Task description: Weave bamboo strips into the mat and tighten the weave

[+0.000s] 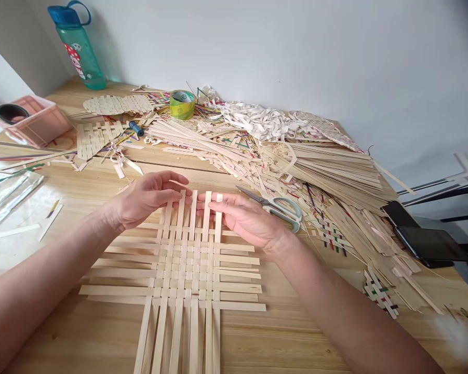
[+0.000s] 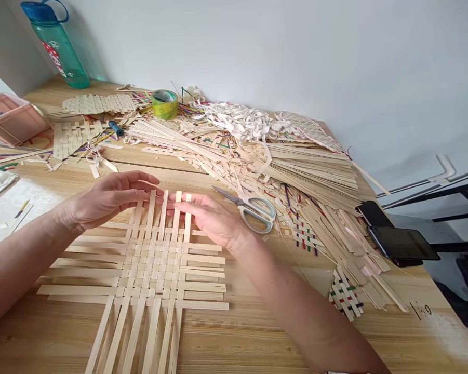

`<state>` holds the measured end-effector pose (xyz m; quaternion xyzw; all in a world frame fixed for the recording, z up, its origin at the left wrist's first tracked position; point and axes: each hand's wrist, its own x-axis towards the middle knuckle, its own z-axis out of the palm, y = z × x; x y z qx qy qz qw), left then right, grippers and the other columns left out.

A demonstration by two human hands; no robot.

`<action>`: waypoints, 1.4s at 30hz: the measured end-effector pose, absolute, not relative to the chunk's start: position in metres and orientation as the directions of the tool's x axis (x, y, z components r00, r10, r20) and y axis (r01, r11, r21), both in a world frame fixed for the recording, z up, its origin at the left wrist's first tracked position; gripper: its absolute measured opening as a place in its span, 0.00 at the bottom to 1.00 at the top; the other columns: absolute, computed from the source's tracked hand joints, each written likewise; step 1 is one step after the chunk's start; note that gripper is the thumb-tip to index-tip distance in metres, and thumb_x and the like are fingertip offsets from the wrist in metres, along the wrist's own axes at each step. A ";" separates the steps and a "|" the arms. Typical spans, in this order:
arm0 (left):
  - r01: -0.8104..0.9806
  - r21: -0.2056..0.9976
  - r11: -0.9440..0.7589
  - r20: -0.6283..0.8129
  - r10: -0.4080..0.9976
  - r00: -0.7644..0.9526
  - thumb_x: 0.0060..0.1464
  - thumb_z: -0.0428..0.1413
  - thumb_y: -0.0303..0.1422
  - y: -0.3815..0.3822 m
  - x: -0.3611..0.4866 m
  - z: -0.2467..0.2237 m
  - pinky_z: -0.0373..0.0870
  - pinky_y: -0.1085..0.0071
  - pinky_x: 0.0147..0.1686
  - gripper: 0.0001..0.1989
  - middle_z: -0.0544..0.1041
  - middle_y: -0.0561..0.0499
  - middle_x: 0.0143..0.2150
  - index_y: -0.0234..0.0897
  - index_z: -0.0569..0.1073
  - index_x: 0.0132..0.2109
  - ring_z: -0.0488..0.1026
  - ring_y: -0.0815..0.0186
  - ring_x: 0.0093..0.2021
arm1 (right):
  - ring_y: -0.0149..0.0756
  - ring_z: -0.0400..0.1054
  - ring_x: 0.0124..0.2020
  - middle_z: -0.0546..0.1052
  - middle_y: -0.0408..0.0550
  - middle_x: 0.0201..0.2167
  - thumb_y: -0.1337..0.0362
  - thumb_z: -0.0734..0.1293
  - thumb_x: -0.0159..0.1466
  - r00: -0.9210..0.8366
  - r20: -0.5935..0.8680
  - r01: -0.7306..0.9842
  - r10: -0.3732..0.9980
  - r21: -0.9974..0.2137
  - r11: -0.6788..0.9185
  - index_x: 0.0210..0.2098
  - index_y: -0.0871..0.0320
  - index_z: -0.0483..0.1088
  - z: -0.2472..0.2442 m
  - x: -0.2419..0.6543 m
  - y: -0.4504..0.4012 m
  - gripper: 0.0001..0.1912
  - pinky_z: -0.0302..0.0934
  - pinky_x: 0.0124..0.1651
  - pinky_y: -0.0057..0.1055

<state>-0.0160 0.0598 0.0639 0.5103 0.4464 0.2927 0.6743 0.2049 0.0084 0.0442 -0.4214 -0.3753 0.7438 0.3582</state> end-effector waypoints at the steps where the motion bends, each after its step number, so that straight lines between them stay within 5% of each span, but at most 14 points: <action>1: 0.039 0.934 0.356 -0.336 0.835 0.435 0.40 0.68 0.30 0.060 -0.016 0.062 0.70 0.63 0.43 0.20 0.82 0.43 0.42 0.34 0.78 0.44 0.77 0.56 0.43 | 0.42 0.74 0.47 0.81 0.50 0.43 0.57 0.74 0.58 -0.396 -0.355 -0.224 0.847 -0.857 -0.464 0.42 0.54 0.79 0.045 0.204 0.008 0.13 0.67 0.51 0.38; 15: -0.052 0.910 0.411 -0.304 0.748 0.590 0.43 0.68 0.29 0.056 -0.011 0.066 0.71 0.59 0.49 0.21 0.81 0.41 0.48 0.35 0.79 0.47 0.78 0.51 0.50 | 0.44 0.71 0.54 0.79 0.54 0.50 0.55 0.65 0.68 -0.667 -0.216 -0.359 0.713 -0.745 -0.562 0.47 0.58 0.75 0.031 0.209 0.016 0.15 0.61 0.60 0.42; 23: -0.054 0.940 0.336 -0.208 0.693 0.690 0.52 0.64 0.30 0.061 -0.016 0.057 0.69 0.59 0.54 0.22 0.77 0.40 0.55 0.34 0.74 0.55 0.74 0.55 0.54 | 0.45 0.69 0.59 0.76 0.56 0.55 0.45 0.65 0.66 -0.711 -0.157 -0.377 0.686 -0.738 -0.559 0.58 0.58 0.68 0.030 0.204 0.017 0.29 0.55 0.66 0.46; 29: -0.001 0.968 0.250 -0.151 0.589 0.794 0.58 0.59 0.28 0.059 -0.022 0.063 0.68 0.63 0.54 0.22 0.76 0.42 0.53 0.32 0.70 0.59 0.73 0.60 0.52 | 0.48 0.66 0.61 0.75 0.58 0.57 0.35 0.63 0.62 -0.742 -0.135 -0.398 0.656 -0.699 -0.594 0.55 0.60 0.71 0.025 0.207 0.020 0.37 0.54 0.67 0.48; 36: 0.091 0.991 0.103 -0.133 0.550 0.825 0.61 0.58 0.29 0.063 -0.029 0.070 0.69 0.60 0.56 0.25 0.71 0.39 0.62 0.35 0.66 0.63 0.68 0.55 0.61 | 0.48 0.64 0.64 0.73 0.58 0.60 0.31 0.60 0.61 -0.761 -0.102 -0.390 0.641 -0.718 -0.576 0.62 0.58 0.67 0.028 0.204 0.017 0.44 0.50 0.69 0.46; 42: -0.095 0.945 0.314 -0.117 0.593 0.796 0.60 0.58 0.42 0.066 -0.027 0.058 0.73 0.55 0.51 0.28 0.71 0.36 0.63 0.38 0.67 0.64 0.71 0.47 0.60 | 0.48 0.66 0.62 0.74 0.60 0.59 0.30 0.57 0.62 -0.762 -0.107 -0.372 0.639 -0.736 -0.566 0.62 0.60 0.67 0.030 0.202 0.015 0.45 0.50 0.68 0.47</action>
